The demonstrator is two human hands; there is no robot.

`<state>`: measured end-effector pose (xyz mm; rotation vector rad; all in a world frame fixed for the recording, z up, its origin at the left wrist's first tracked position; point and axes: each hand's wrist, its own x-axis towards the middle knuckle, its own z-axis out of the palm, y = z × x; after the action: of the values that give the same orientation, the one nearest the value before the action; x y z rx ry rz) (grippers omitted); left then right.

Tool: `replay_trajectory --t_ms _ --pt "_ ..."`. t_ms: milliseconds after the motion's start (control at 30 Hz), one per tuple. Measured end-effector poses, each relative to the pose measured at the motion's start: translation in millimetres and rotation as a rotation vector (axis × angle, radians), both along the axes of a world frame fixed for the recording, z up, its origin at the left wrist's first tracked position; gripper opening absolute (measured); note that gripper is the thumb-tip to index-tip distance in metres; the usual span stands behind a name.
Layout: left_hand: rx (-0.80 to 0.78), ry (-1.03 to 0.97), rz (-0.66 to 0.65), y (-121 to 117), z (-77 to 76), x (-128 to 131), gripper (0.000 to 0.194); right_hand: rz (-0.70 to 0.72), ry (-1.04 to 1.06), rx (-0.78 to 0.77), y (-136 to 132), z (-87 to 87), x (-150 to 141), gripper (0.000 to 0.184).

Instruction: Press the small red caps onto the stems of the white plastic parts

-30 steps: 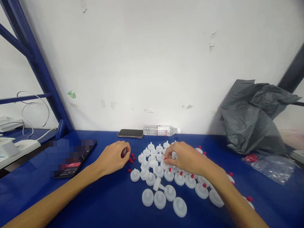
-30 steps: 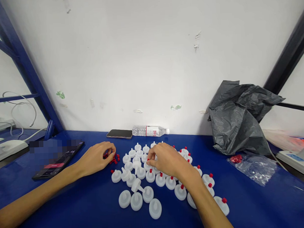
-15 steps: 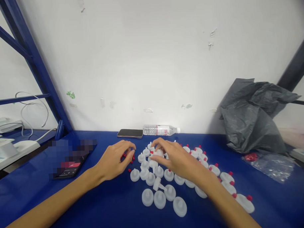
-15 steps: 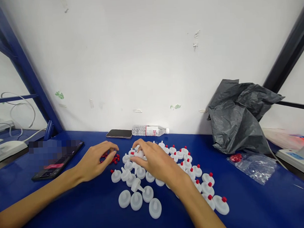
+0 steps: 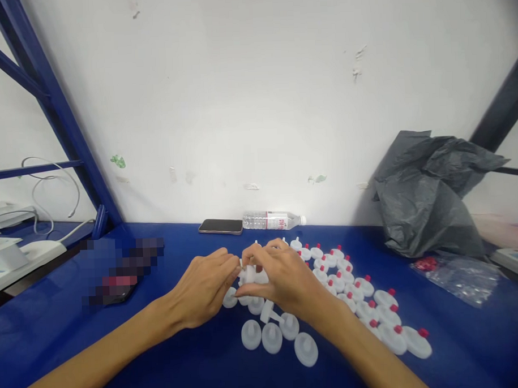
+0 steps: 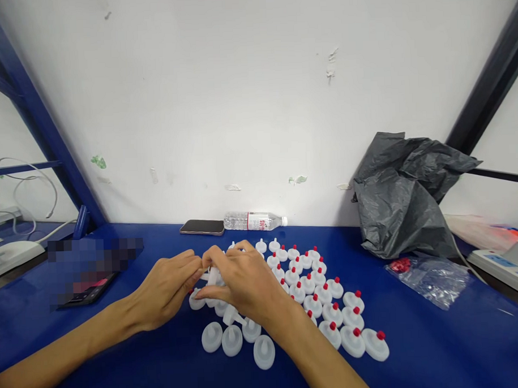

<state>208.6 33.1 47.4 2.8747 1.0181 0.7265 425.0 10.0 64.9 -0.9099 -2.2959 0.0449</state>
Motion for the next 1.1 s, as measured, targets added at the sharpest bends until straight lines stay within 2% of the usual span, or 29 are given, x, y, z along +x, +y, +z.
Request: replay_trajectory --t_ms 100,167,233,333,433,533,767,1100 --pt "-0.060 -0.085 0.121 7 4.4 -3 0.043 -0.102 -0.101 0.190 6 3.8 12 0.023" --pt "-0.084 -0.137 0.213 18 7.6 -13 0.045 -0.221 -0.134 0.239 12 8.7 28 0.018" --pt "-0.082 -0.165 0.294 32 9.7 -25 0.044 -0.370 -0.083 0.189 20 13.2 47 0.020" --pt "-0.059 -0.135 0.348 46 8.9 -36 0.039 -0.444 0.018 0.099 27 16.1 64 0.014" --pt "-0.069 -0.074 0.330 48 5.1 -36 0.032 -0.395 0.035 0.049 28 14.8 62 0.010" --pt "-0.089 -0.027 0.310 43 2.3 -32 0.026 -0.317 0.044 -0.066 23 15.0 53 0.011" --pt "-0.110 0.073 0.246 44 -2.2 -33 0.018 -0.235 -0.134 -0.346 14 22.2 51 0.016" --pt "-0.115 0.116 0.232 43 -5.5 -33 0.020 -0.192 -0.198 -0.396 12 21.2 53 0.019"
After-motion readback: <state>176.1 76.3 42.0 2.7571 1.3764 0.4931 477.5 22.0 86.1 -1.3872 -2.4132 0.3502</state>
